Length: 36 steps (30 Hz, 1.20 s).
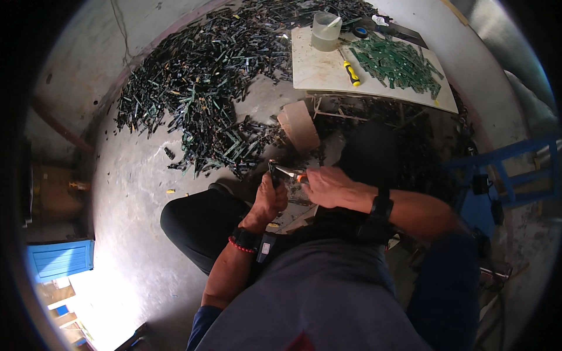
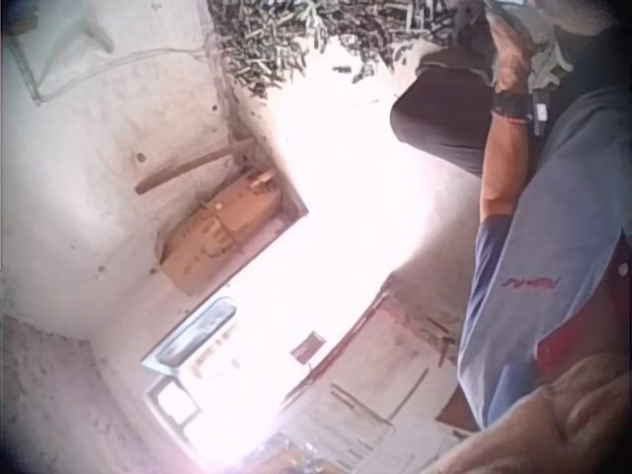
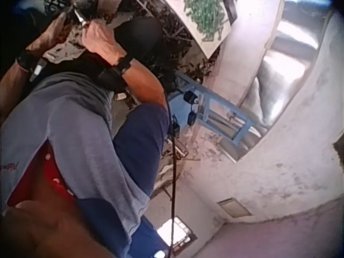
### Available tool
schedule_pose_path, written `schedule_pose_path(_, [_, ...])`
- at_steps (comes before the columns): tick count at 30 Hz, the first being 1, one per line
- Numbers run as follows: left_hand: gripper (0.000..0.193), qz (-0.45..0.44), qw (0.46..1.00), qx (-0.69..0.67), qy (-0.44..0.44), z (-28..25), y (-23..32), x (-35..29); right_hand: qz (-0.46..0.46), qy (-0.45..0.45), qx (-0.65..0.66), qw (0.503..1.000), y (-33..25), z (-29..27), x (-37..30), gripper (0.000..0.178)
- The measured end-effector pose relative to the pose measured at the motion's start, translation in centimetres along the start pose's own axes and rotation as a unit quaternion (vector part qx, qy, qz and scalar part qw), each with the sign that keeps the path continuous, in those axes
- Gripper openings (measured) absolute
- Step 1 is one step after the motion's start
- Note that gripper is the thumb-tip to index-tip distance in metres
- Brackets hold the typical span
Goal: The person sits on the floor and uses pliers and a screwdriver to strip components from green circuit boards. They repeatedly cut and pry parts off the boards, placing the separated pieces onto a nearby table.
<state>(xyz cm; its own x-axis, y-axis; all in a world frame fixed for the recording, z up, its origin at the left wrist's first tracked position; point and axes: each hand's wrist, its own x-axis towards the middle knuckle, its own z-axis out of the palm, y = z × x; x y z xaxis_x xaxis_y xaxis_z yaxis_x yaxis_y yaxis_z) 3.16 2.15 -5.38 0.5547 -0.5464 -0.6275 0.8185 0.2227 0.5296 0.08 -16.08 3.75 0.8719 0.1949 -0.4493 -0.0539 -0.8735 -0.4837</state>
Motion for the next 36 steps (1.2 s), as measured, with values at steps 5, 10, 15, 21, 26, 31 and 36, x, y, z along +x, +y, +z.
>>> schedule_pose_path(5, [0.056, 0.003, 1.000, -0.011, -0.020, 0.2, -0.4, -0.3, -0.085, 0.050, -0.168, 0.981, 0.9, -2.2, -0.4, 0.028])
schedule_pose_path(10, [0.058, 0.043, 0.999, -0.011, 0.003, 1.2, 1.0, -2.1, 0.075, -0.226, 0.447, 0.863, -0.9, -2.2, -1.2, 0.027])
schedule_pose_path(15, [0.057, -0.028, 0.998, -0.060, -0.022, 1.0, 2.7, -2.1, 0.024, -0.317, 0.801, 0.508, -2.5, 3.1, -1.7, 0.033])
schedule_pose_path(21, [0.056, -0.019, 0.996, -0.041, 0.077, 2.2, 3.1, -2.0, 0.037, -0.248, 0.775, 0.580, -2.2, 3.5, -1.2, 0.032])
schedule_pose_path(26, [0.056, 0.095, 0.995, 0.011, 0.022, 0.4, 1.8, -0.4, 0.066, -0.202, 0.737, 0.642, -2.3, 2.8, -0.9, 0.027])
schedule_pose_path(31, [0.056, 0.093, 0.996, 0.000, -0.006, 0.4, 2.9, -1.5, 0.018, -0.080, 0.508, 0.857, -2.9, 3.0, -0.5, 0.025])
schedule_pose_path(36, [0.059, 0.102, 0.990, 0.096, 0.020, 0.6, 3.5, -2.2, -0.036, 0.141, 0.053, 0.988, -2.3, 1.4, -0.3, 0.027])
